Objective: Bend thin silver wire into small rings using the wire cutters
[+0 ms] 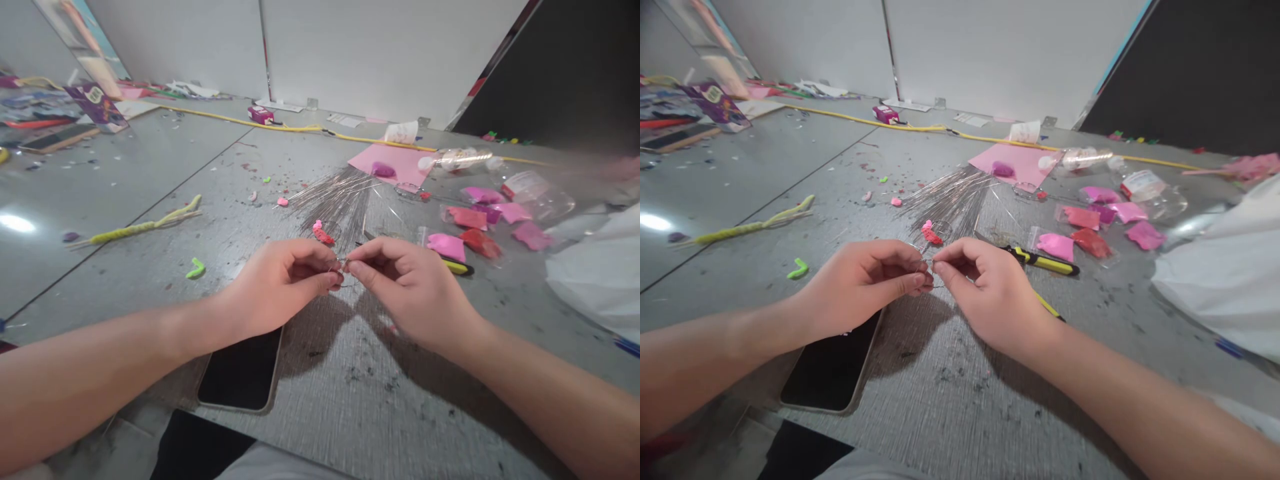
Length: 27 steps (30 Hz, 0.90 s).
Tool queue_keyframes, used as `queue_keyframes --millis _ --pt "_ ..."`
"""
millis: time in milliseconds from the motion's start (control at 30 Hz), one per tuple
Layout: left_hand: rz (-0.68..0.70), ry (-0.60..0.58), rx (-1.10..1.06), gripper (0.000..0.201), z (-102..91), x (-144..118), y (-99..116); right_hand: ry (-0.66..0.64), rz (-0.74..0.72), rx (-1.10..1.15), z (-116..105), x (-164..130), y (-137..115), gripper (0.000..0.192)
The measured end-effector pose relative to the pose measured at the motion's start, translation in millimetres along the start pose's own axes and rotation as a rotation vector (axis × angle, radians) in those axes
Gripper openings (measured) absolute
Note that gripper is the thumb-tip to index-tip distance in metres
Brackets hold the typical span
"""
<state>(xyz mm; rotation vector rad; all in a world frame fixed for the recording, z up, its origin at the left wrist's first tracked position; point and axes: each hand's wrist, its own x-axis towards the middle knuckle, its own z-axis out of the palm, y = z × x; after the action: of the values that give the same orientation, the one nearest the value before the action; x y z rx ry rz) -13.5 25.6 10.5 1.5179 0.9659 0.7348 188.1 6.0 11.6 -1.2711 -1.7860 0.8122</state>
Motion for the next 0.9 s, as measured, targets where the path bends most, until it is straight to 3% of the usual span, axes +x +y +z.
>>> queue_keyframes --millis 133,567,767,900 --pt "-0.028 0.003 0.049 0.016 -1.0 -1.4 0.2 0.018 -0.037 0.040 1.3 1.3 1.1 0.005" --pt "0.014 0.026 0.062 0.012 1.6 -2.2 -0.2 -0.001 0.068 0.223 3.7 1.9 2.0 0.010" --pt "-0.059 0.025 -0.122 0.015 1.4 -0.6 2.0 0.118 -0.128 0.017 9.4 -5.4 5.6 0.017" --pt "-0.045 0.021 -0.144 0.014 1.2 -0.3 3.0 0.177 -0.430 -0.270 5.6 -5.6 8.0 0.018"
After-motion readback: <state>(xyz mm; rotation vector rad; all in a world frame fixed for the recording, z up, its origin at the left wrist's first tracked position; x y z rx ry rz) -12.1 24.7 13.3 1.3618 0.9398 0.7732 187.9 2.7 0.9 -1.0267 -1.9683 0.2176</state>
